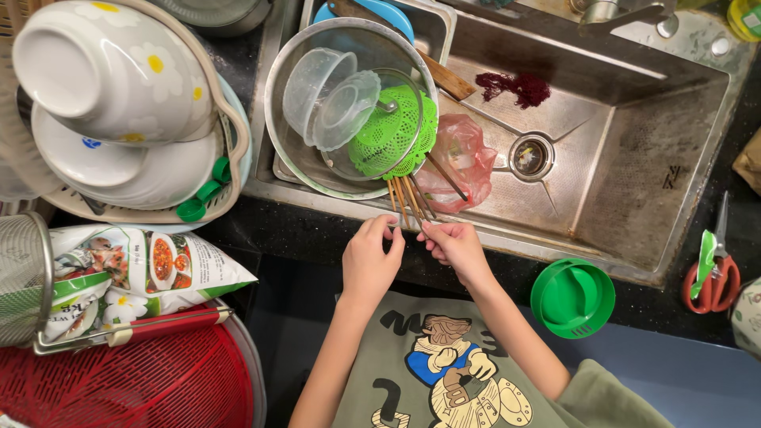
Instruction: The person adds hot water from a pot into a bowl of flour using a ladle and then mixes the ingredients together using chopsticks.
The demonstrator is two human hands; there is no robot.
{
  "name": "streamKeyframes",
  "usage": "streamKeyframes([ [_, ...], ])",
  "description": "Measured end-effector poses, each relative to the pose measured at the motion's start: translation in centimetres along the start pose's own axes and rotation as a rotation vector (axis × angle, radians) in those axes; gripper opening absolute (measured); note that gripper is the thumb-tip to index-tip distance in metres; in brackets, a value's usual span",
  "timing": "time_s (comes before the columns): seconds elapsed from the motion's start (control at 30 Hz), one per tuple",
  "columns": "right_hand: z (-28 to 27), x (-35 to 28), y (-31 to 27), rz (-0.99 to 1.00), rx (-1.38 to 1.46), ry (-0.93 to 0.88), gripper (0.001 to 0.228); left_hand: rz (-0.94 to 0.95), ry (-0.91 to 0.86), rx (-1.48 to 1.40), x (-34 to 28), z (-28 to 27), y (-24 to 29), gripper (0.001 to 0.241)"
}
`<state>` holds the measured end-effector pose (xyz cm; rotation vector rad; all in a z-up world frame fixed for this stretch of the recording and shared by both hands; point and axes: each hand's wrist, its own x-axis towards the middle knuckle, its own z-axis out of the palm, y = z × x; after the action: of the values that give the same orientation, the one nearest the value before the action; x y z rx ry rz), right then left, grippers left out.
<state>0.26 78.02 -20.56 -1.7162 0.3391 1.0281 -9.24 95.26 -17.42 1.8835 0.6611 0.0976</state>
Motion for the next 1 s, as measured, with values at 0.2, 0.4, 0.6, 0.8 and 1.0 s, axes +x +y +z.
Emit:
streamKeyframes([
  [0.2,-0.6,0.0,1.6,0.048,0.023,-0.02,0.032,-0.074,-0.063,0.031,0.1,1.4,-0.8,0.018],
  [0.4,-0.1,-1.0,-0.2,-0.049,-0.483,-0.003,0.038,-0.114,-0.069,-0.043,0.8,2.5,0.1,0.03],
  [0.6,-1.3,-2.9,-4.6,-0.625,-0.709,0.599,0.027,-0.038,-0.016,0.023,0.5,2.4,0.0,0.024],
  [0.8,0.7,-1.6,-5.3,-0.758,-0.738,0.342,0.018,-0.105,-0.064,0.062,0.6,2.9,-0.4,0.026],
  [1.0,2.0,-0.2,-4.2,-0.121,-0.603,0.18,0.04,-0.232,-0.204,-0.15,0.8,5.2,-2.4,0.03],
])
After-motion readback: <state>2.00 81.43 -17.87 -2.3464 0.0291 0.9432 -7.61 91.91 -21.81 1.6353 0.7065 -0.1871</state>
